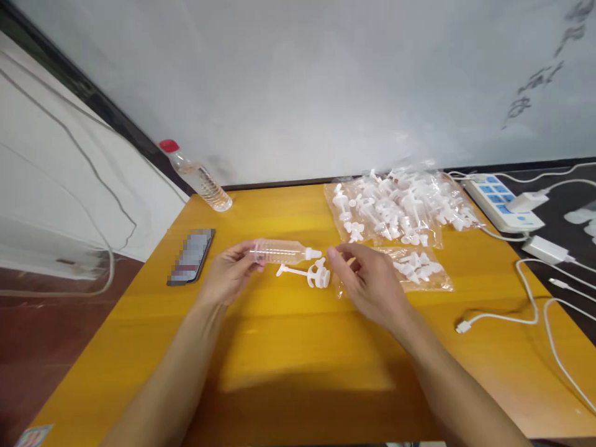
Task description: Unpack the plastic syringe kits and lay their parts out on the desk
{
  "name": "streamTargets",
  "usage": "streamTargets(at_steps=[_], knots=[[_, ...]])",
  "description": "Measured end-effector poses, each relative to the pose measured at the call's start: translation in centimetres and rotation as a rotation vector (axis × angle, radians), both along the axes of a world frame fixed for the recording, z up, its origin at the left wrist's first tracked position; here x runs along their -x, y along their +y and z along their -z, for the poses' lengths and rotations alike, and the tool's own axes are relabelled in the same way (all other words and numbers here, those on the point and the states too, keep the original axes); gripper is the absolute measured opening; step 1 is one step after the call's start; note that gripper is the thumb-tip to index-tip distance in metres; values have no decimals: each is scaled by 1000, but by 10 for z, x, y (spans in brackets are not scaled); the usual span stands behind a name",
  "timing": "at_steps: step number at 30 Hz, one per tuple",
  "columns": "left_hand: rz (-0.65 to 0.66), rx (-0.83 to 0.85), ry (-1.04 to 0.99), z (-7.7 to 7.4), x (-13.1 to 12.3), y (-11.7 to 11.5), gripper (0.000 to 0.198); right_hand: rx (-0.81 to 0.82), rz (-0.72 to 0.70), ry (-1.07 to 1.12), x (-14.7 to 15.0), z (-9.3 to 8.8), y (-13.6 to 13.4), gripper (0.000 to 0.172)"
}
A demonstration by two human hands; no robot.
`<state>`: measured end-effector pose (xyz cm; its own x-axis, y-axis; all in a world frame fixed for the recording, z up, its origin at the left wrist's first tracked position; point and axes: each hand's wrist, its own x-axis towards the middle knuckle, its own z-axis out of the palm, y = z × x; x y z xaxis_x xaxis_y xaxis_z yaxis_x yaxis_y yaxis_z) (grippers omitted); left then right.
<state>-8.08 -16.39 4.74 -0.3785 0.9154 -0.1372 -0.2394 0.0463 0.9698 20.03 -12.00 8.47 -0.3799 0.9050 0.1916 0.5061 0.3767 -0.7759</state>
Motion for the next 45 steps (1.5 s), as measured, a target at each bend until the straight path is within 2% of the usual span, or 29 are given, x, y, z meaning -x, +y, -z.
streamTargets(at_steps=[4, 7, 10, 13, 16, 20, 23, 28, 31, 33, 36, 38, 43, 45], knots=[[94, -40, -37, 7, -8, 27, 39, 266, 27, 81, 41, 14, 39, 71], [107, -52, -68, 17, -11, 37, 39, 248, 120, 78, 51, 25, 59, 73], [164, -89, -87, 23, -12, 36, 52, 213, 146, 72, 55, 33, 68, 73], [247, -96, 57, 27, -14, 32, 57, 202, 146, 70, 57, 39, 69, 71], [253, -96, 170, 31, -17, 29, 48, 165, 152, 47, 60, 44, 64, 69], [243, -99, 204, 32, -19, 28, 46, 110, 181, 89, 64, 51, 58, 67], [230, -36, 172, 28, -23, 29, 48, 10, 163, 101, 65, 55, 57, 64], [198, 152, 80, 24, -28, 30, 54, -277, 52, 74, 65, 54, 54, 60], [214, 199, 60, 24, -27, 30, 56, -319, 42, 90, 64, 50, 53, 60], [222, 85, 97, 24, -27, 28, 49, -215, 102, 118, 63, 46, 53, 61], [267, -155, 225, 26, -30, 26, 48, 94, 193, 161, 62, 41, 53, 66], [305, -252, 318, 28, -32, 26, 44, 242, 225, 205, 62, 37, 54, 69], [305, -438, 544, 31, -39, 25, 37, 297, 283, 224, 63, 24, 54, 67], [288, -412, 561, 29, -42, 23, 40, 271, 331, 208, 61, 24, 51, 63]])
